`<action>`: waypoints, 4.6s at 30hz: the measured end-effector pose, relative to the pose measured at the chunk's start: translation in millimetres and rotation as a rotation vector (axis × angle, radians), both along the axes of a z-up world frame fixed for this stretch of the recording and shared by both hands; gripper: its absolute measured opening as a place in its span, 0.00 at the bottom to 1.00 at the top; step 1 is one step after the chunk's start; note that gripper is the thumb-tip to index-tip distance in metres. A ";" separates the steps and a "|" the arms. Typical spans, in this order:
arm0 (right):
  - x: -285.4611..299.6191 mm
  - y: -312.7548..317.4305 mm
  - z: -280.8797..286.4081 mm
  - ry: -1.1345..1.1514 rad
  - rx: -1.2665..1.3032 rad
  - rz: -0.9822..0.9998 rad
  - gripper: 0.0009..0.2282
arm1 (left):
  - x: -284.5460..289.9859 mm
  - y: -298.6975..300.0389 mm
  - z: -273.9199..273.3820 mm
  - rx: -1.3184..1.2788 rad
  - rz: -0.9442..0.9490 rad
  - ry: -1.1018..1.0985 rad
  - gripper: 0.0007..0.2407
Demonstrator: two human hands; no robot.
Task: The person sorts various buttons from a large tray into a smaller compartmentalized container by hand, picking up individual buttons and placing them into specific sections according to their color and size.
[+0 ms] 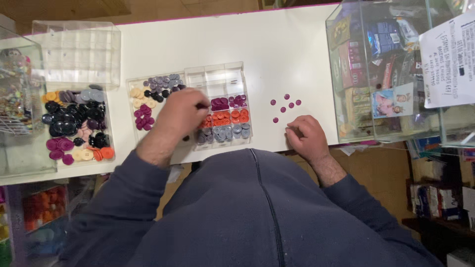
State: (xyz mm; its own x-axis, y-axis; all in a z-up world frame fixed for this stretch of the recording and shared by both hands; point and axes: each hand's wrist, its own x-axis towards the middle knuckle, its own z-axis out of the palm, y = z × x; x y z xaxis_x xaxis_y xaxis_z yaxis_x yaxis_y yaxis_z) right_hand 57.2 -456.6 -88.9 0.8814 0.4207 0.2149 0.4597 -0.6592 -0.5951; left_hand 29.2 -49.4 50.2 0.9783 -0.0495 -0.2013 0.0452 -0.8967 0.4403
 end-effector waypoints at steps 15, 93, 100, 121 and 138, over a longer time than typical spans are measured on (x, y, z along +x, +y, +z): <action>3.2 -7.0 21.2 0.036 0.050 0.081 0.03 | 81.1 -158.2 -46.5 0.021 -0.477 0.089 0.16; 20.1 104.9 112.5 0.577 -0.543 0.019 0.08 | -54.2 65.2 -96.8 0.174 0.198 0.038 0.07; 43.8 144.8 122.2 0.389 -0.208 0.061 0.04 | -69.6 67.8 -94.6 0.163 0.164 0.025 0.08; 35.8 58.1 61.2 0.313 -0.492 -0.093 0.11 | -1.3 -0.2 -47.2 -0.074 -0.086 -0.149 0.07; 44.5 70.0 96.7 0.507 -0.566 -0.172 0.09 | -109.2 50.0 -106.1 0.132 0.119 -0.204 0.07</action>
